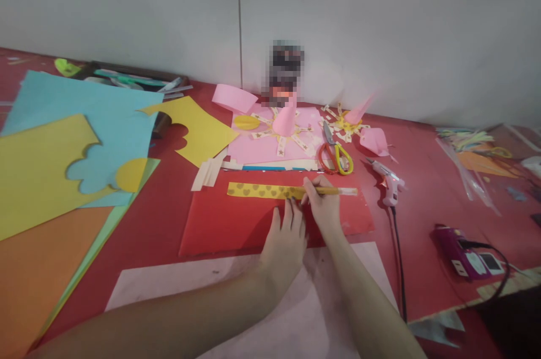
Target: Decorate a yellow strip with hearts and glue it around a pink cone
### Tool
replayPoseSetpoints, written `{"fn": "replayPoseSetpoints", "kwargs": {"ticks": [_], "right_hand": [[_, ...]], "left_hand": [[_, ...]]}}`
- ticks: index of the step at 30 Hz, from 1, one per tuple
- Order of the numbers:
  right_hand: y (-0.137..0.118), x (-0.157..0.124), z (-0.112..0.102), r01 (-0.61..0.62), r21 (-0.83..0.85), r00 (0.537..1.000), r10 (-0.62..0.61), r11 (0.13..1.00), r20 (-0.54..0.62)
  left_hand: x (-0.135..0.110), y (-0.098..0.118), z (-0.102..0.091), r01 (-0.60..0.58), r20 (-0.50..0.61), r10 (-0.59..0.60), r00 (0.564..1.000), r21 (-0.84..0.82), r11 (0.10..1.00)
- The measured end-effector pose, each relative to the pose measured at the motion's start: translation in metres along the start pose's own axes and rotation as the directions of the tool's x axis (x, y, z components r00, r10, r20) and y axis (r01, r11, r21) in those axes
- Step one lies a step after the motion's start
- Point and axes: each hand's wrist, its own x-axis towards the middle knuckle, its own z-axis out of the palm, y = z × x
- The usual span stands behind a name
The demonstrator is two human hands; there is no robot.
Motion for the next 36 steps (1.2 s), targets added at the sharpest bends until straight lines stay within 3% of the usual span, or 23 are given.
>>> {"fn": "replayPoseSetpoints", "kwargs": {"ticks": [10,19,26,36], "right_hand": [[-0.0008,0.0005,0.0011,0.013,-0.031,1.0,-0.013,0.999,-0.005],[0.0006,0.002,-0.0013,-0.018,0.064,0.997,0.022,0.998,-0.076],[0.0001,0.0009,0.0006,-0.013,0.018,1.0,0.013,1.0,0.006],[-0.0019,0.0007,-0.0009,-0.023,0.071,0.999,0.025,0.997,-0.031]], "left_hand": [[0.0005,0.0003,0.0033,0.022,-0.019,-0.022,1.0,-0.004,1.0],[-0.0001,0.0003,0.0007,0.048,-0.016,-0.049,0.999,-0.041,0.998],[0.0008,-0.0001,0.0004,0.029,0.014,-0.029,0.999,0.002,1.0],[-0.0004,-0.0007,0.0029,0.016,0.011,-0.017,1.0,0.039,0.999]]}}
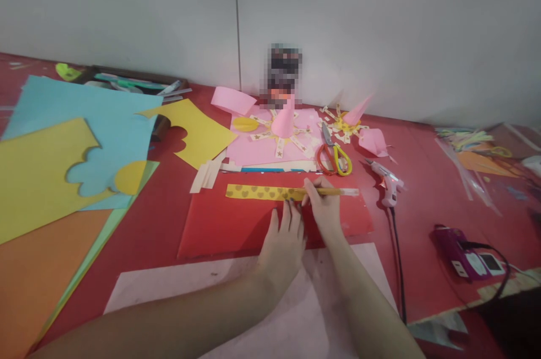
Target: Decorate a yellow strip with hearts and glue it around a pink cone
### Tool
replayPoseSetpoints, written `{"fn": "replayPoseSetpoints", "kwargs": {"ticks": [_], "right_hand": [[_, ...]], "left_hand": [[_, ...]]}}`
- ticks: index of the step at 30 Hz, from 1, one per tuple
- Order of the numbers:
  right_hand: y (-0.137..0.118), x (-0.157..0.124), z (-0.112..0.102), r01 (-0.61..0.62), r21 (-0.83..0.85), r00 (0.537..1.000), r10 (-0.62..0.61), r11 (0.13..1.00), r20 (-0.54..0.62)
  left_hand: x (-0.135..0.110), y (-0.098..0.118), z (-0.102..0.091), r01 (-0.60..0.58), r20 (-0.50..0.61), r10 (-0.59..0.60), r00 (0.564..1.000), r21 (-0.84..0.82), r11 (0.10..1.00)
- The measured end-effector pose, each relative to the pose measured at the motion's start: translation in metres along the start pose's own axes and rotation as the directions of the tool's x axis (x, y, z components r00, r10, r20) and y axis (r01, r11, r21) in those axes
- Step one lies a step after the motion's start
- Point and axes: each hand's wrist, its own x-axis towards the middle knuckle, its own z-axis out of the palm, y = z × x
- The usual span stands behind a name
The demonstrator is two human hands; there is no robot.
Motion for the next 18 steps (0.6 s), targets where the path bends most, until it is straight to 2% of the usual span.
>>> {"fn": "replayPoseSetpoints", "kwargs": {"ticks": [3,6,12,18], "right_hand": [[-0.001,0.001,-0.004,-0.015,0.07,0.999,0.019,0.997,-0.048],[0.001,0.005,-0.015,-0.037,0.143,0.988,0.058,0.989,-0.142],[0.005,0.012,-0.04,-0.004,0.278,0.927,0.108,0.961,-0.358],[0.002,0.011,-0.041,-0.029,0.319,0.919,0.151,0.947,-0.365]], "left_hand": [[0.0,0.0,0.001,0.012,-0.014,-0.012,1.0,-0.002,1.0],[0.0,0.001,0.001,0.006,-0.016,-0.006,1.0,0.009,1.0],[0.0,0.002,0.001,0.023,-0.012,-0.023,1.0,0.015,1.0],[0.0,0.001,0.001,0.055,0.022,-0.054,0.998,-0.019,0.998]]}}
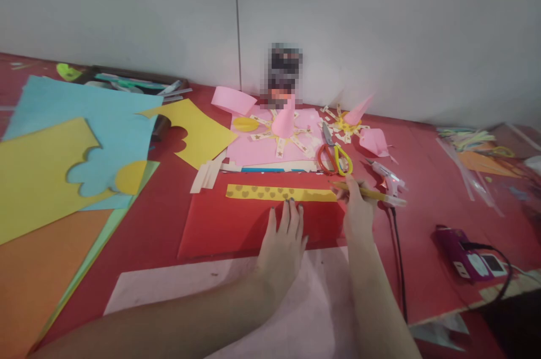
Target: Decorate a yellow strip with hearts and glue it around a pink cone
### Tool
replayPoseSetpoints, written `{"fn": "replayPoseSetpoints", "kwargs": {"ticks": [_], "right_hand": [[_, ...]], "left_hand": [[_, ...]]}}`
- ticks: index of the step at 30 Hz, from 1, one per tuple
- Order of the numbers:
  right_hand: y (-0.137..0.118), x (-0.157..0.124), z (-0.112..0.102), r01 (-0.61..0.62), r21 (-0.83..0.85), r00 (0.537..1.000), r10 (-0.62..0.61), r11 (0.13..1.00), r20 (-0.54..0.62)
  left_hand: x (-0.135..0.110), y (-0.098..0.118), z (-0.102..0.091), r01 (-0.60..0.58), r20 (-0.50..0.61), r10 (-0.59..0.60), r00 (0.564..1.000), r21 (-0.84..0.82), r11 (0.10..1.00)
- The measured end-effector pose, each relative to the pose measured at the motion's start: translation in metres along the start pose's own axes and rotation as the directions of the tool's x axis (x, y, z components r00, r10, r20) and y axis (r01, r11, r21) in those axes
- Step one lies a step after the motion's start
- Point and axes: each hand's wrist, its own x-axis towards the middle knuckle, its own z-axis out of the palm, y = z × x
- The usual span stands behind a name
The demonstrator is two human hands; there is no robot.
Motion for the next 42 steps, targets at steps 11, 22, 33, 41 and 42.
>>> {"fn": "replayPoseSetpoints", "kwargs": {"ticks": [11,22,33,41,42], "right_hand": [[0.005,-0.001,0.004,0.003,-0.021,0.999,-0.002,1.0,0.054],[0.01,-0.021,0.03,0.147,-0.237,0.906,-0.035,0.96,0.422],[0.013,-0.019,0.028,0.181,-0.267,0.904,-0.053,0.947,0.425],[0.013,-0.019,0.027,0.231,-0.316,0.905,-0.084,0.92,0.417],[0.013,-0.019,0.027,0.233,-0.322,0.906,-0.085,0.918,0.414]], "left_hand": [[0.0,0.0,0.002,0.013,0.012,-0.012,1.0,-0.027,1.0],[0.002,0.0,-0.003,-0.001,0.043,0.001,0.999,-0.012,1.0],[0.002,-0.001,-0.003,-0.008,0.029,0.008,1.0,-0.003,1.0],[0.002,-0.001,-0.003,0.003,0.047,-0.002,0.999,-0.039,0.999],[0.002,-0.001,-0.003,0.008,0.047,-0.006,0.999,-0.051,0.999]]}}
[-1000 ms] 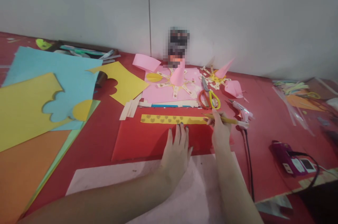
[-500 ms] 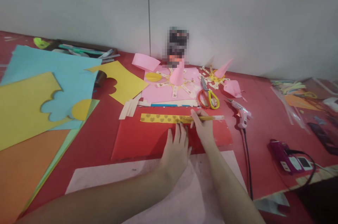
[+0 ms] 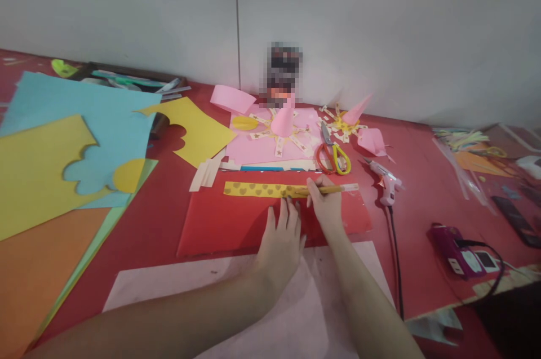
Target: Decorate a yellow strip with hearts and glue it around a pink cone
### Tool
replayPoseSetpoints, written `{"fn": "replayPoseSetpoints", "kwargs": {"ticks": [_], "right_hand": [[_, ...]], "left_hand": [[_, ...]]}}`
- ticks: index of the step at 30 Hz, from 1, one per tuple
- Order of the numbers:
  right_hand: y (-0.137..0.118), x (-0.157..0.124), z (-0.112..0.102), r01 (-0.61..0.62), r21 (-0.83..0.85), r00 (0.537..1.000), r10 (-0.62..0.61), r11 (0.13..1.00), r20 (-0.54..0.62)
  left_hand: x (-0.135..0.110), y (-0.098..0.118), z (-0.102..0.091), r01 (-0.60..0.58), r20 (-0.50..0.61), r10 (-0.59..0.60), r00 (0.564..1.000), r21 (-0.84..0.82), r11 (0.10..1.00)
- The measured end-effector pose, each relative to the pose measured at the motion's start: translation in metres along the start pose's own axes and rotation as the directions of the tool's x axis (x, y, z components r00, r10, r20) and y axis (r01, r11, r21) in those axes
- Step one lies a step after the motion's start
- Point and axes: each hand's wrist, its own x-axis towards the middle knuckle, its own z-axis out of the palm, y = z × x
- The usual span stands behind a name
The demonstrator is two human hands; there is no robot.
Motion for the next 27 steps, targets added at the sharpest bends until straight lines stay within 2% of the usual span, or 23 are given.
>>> {"fn": "replayPoseSetpoints", "kwargs": {"ticks": [6,18,27], "right_hand": [[0.0015,0.0,0.0006,-0.008,-0.017,1.0,0.008,1.0,-0.017],[0.0012,0.0003,0.0005,-0.017,0.007,0.999,0.017,1.0,0.047],[0.0005,0.0001,0.0008,-0.042,0.005,0.998,0.042,0.999,0.043]], "left_hand": [[0.0006,0.0004,0.0011,0.014,-0.004,-0.014,1.0,-0.047,0.999],[0.0006,0.0002,0.0015,0.004,-0.016,-0.004,1.0,-0.013,1.0],[0.0005,0.0002,0.0011,-0.004,-0.006,0.004,1.0,-0.012,1.0]]}}
